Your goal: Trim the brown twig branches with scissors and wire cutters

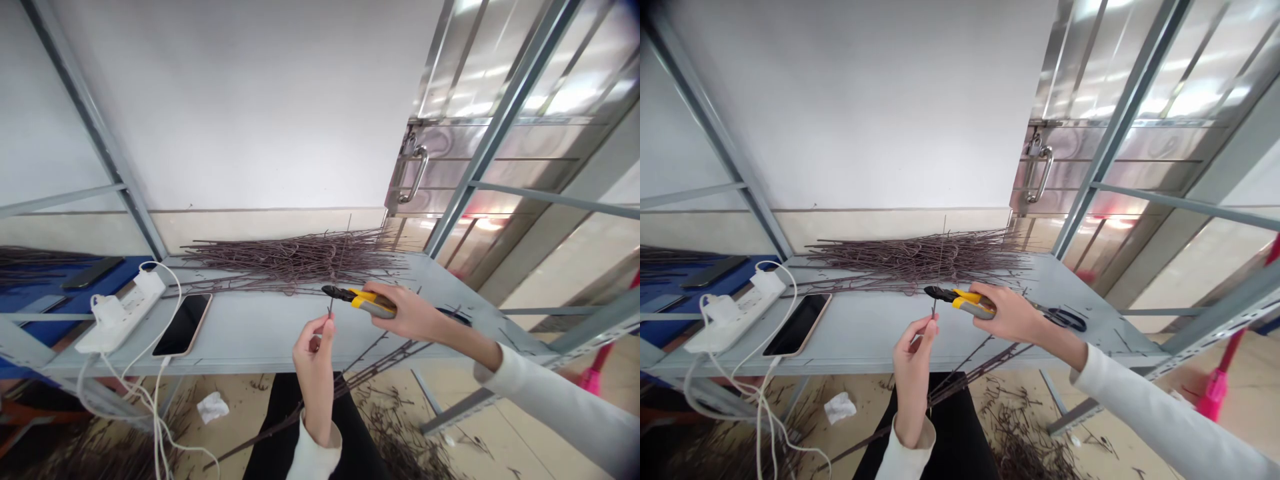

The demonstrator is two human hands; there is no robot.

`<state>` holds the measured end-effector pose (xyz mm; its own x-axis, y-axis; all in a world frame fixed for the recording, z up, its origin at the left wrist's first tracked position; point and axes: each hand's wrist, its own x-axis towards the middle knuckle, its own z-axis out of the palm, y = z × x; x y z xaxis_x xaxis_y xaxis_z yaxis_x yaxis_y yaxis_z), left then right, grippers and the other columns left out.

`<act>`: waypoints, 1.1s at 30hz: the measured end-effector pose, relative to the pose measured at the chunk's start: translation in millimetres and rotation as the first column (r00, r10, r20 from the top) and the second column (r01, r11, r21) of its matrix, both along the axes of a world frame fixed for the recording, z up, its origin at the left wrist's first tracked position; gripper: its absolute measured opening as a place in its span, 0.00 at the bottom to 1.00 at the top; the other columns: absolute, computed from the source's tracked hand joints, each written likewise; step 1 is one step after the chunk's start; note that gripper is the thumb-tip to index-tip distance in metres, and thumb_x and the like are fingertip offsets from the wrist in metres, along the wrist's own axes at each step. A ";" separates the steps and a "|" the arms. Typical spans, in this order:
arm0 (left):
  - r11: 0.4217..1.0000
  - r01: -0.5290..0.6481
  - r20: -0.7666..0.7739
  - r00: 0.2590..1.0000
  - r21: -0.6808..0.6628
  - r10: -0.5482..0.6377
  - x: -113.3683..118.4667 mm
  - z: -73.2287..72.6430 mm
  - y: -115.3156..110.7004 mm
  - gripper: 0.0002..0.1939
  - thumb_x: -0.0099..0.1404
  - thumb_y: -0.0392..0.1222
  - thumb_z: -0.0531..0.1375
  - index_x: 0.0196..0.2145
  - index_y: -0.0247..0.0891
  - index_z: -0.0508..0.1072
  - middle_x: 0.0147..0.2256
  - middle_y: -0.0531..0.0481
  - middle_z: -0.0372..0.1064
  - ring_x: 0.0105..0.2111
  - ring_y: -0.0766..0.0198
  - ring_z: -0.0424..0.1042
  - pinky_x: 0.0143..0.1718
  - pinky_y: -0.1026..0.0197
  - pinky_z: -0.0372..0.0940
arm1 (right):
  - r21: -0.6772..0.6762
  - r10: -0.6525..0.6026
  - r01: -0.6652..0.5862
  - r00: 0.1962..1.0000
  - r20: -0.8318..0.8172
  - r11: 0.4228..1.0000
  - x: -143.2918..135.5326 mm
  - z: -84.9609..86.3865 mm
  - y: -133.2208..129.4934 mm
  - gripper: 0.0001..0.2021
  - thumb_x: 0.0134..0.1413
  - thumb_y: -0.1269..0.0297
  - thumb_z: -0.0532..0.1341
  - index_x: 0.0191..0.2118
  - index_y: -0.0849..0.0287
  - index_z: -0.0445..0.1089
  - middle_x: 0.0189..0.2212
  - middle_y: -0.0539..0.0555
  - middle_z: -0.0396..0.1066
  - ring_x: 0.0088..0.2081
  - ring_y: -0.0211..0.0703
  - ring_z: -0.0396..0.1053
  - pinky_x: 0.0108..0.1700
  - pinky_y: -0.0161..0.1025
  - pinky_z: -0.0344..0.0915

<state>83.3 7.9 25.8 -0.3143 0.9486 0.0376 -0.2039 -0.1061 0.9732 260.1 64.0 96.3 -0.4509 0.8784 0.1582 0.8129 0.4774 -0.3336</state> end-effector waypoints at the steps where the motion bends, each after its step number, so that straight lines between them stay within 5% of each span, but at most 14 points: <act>1: 1.000 -0.004 0.007 1.000 -0.011 0.004 0.4 -0.6 -0.3 0.19 0.56 0.55 0.63 0.34 0.35 0.77 0.26 0.50 0.69 0.23 0.69 0.59 0.23 0.67 0.56 | 0.061 -0.026 0.024 0.999 0.023 0.998 -1.1 -2.8 -0.4 0.13 0.44 0.65 0.56 0.40 0.55 0.63 0.29 0.49 0.69 0.27 0.40 0.64 0.27 0.34 0.54; 7: 0.996 -0.013 0.100 0.995 -0.088 0.022 4.1 -3.7 2.2 0.21 0.52 0.57 0.64 0.31 0.34 0.75 0.22 0.55 0.60 0.17 0.74 0.51 0.17 0.69 0.49 | 0.433 -0.227 0.111 0.947 0.227 0.895 -11.5 -24.8 -3.6 0.10 0.53 0.68 0.53 0.40 0.56 0.66 0.34 0.55 0.71 0.36 0.46 0.67 0.31 0.36 0.54; 12: 0.992 -0.021 0.133 0.990 -0.124 0.037 3.2 -7.9 5.8 0.21 0.50 0.57 0.66 0.29 0.34 0.74 0.21 0.57 0.58 0.16 0.76 0.49 0.16 0.69 0.47 | 0.462 -0.284 0.130 0.916 0.283 0.878 -18.9 -36.7 -4.6 0.13 0.57 0.70 0.49 0.44 0.57 0.67 0.36 0.58 0.71 0.38 0.48 0.65 0.36 0.39 0.55; 16: 0.996 -0.042 0.096 0.994 -0.084 0.050 2.3 -9.9 5.6 0.21 0.52 0.57 0.64 0.31 0.34 0.75 0.21 0.56 0.60 0.16 0.74 0.52 0.16 0.69 0.49 | 0.332 -0.289 0.210 0.934 0.210 0.920 -24.5 -35.3 -6.3 0.11 0.51 0.71 0.53 0.42 0.56 0.65 0.37 0.57 0.70 0.37 0.47 0.66 0.31 0.37 0.53; 20: 0.997 -0.077 0.027 0.997 -0.032 0.078 -1.5 -9.8 5.7 0.21 0.52 0.57 0.64 0.33 0.35 0.77 0.24 0.51 0.68 0.18 0.71 0.58 0.18 0.67 0.54 | -0.152 -0.232 0.211 0.964 -0.131 0.965 -29.1 -28.9 -12.4 0.07 0.43 0.69 0.55 0.32 0.55 0.60 0.27 0.49 0.64 0.27 0.39 0.61 0.27 0.34 0.50; 22: 0.997 -0.072 0.014 0.997 -0.019 0.072 -4.3 -8.5 6.1 0.20 0.53 0.56 0.64 0.33 0.35 0.78 0.27 0.47 0.73 0.20 0.68 0.63 0.20 0.66 0.57 | -0.488 -0.231 0.035 0.909 -0.347 0.872 -28.4 -25.0 -17.1 0.04 0.42 0.68 0.54 0.28 0.55 0.56 0.19 0.44 0.53 0.20 0.33 0.52 0.23 0.33 0.47; 25: 0.998 -0.056 0.019 0.998 0.014 0.056 -7.1 -4.7 6.1 0.18 0.54 0.55 0.64 0.32 0.35 0.78 0.32 0.42 0.76 0.26 0.64 0.69 0.23 0.66 0.61 | -0.742 -0.335 -0.272 0.761 -0.555 0.613 -24.1 -20.7 -24.7 0.07 0.39 0.67 0.54 0.30 0.55 0.56 0.19 0.42 0.45 0.18 0.29 0.41 0.20 0.31 0.40; 30: 0.997 -0.056 0.033 0.998 0.044 0.055 -10.5 -0.7 4.4 0.17 0.54 0.54 0.64 0.31 0.36 0.77 0.32 0.43 0.76 0.28 0.62 0.72 0.24 0.66 0.62 | -0.701 -0.439 -0.679 0.573 -0.692 0.218 -21.7 -15.9 -34.5 0.11 0.35 0.66 0.55 0.31 0.55 0.58 0.21 0.43 0.51 0.17 0.28 0.43 0.17 0.29 0.39; 32: 0.997 -0.073 0.049 0.996 0.028 0.072 -13.0 -1.0 4.1 0.17 0.54 0.54 0.64 0.30 0.36 0.76 0.30 0.44 0.75 0.27 0.63 0.71 0.24 0.67 0.61 | -0.556 -0.380 -0.815 0.468 -0.798 0.162 -19.2 -9.1 -38.8 0.10 0.33 0.65 0.56 0.29 0.54 0.56 0.20 0.43 0.51 0.16 0.28 0.44 0.15 0.28 0.41; 33: 0.997 -0.077 0.059 0.995 0.022 0.076 -14.3 -1.0 4.1 0.17 0.53 0.54 0.65 0.30 0.36 0.76 0.30 0.45 0.75 0.27 0.64 0.71 0.23 0.67 0.61 | -0.476 -0.324 -0.859 0.402 -0.856 0.191 -15.2 -4.4 -41.5 0.10 0.33 0.64 0.57 0.27 0.54 0.55 0.18 0.43 0.50 0.15 0.29 0.44 0.14 0.28 0.42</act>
